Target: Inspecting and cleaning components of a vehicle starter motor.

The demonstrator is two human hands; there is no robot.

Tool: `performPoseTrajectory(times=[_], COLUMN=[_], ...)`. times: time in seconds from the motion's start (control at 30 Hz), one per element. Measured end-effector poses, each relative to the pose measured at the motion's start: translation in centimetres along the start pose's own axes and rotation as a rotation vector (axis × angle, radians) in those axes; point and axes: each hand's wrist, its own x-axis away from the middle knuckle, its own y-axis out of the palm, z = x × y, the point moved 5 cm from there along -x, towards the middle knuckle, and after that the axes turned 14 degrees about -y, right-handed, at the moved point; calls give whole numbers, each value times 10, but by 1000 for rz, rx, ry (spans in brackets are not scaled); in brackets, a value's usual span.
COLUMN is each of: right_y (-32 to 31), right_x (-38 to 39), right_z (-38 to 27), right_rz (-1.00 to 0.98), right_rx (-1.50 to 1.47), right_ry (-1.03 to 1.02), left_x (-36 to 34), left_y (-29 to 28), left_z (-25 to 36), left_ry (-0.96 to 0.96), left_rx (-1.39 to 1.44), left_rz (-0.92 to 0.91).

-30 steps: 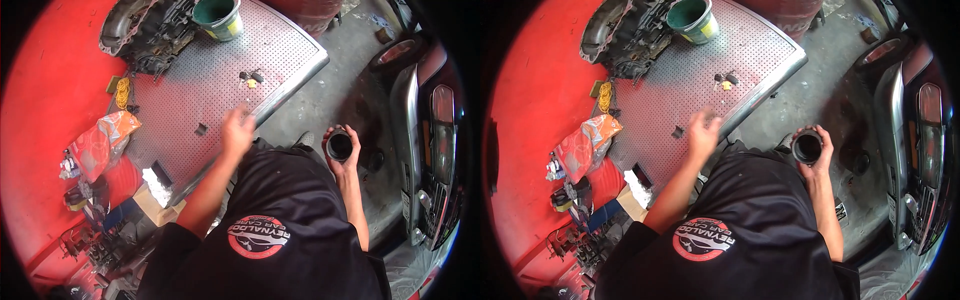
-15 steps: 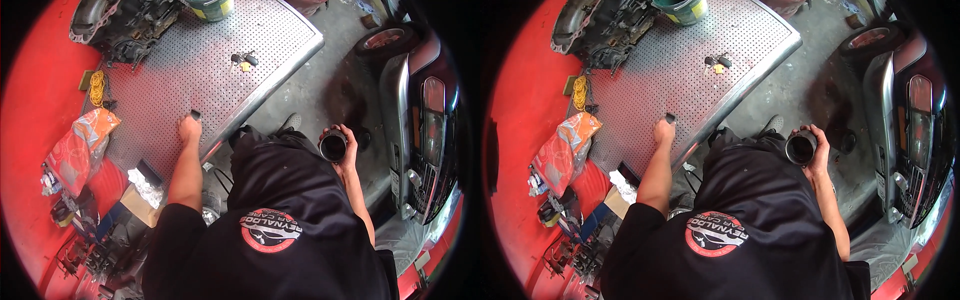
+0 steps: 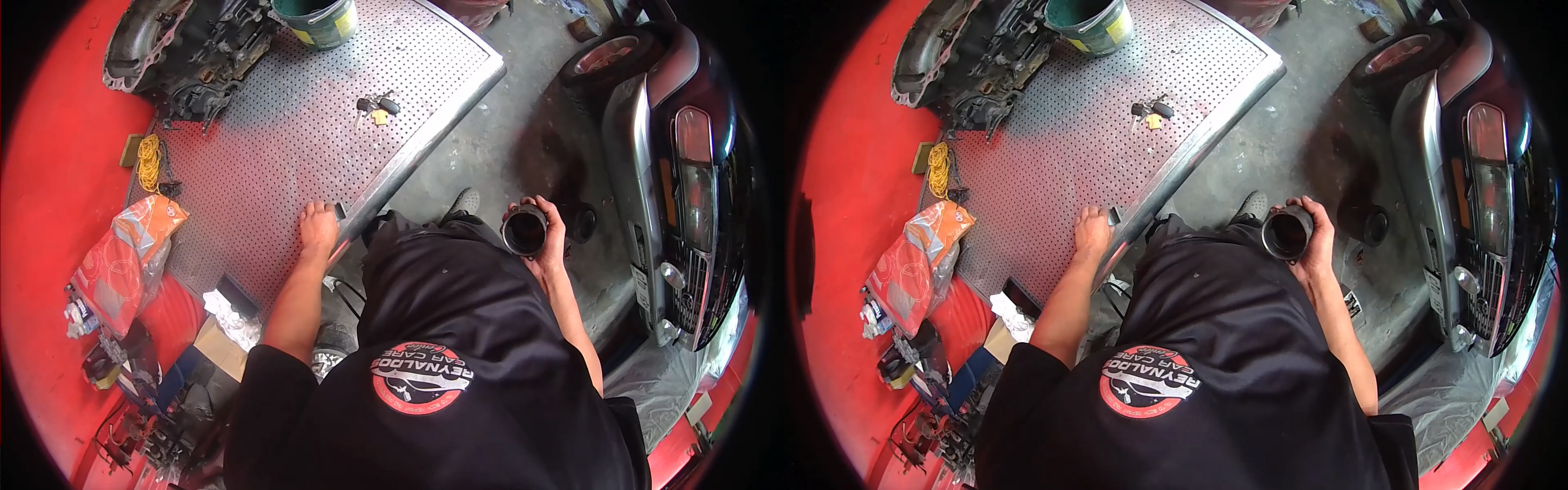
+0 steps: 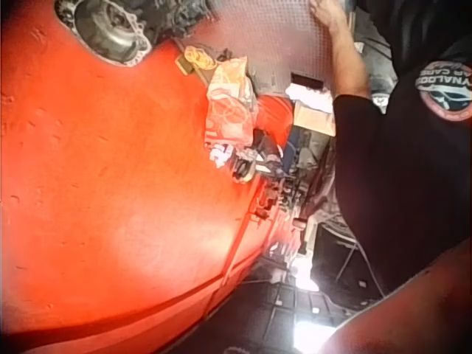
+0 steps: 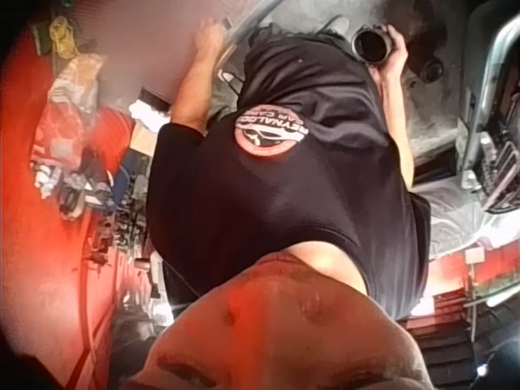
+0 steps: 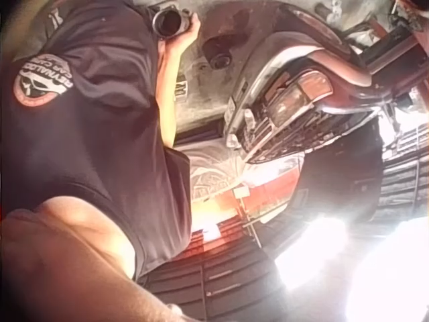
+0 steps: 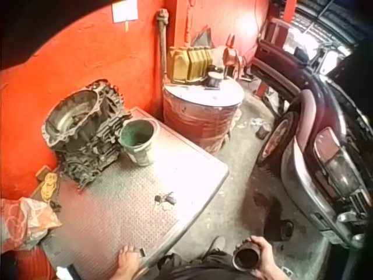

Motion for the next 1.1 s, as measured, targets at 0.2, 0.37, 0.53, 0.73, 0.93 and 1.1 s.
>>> performPoseTrajectory(times=[0.2,0.37,0.53,0.73,0.93,1.1], right_y=[1,1,1,-11,-15,-12], right_x=[2,8,10,10,11,15], right_z=[-3,-6,-5,-7,-9,-14], right_rz=[-3,19,25,37,21,-63], right_rx=[-42,-67,-88,-108,-113,-206], right_ry=[37,42,55,44,59,41], left_x=[10,21,22,3,-18,-21], left_y=[3,-6,1,6,2,-23], left_z=[11,23,18,-10,-61,-51], left_ry=[52,87,10,-246,-720,-773], left_rx=[-28,22,-43,51,98,141], left_rz=[-115,-65,-125,-78,-152,-305])
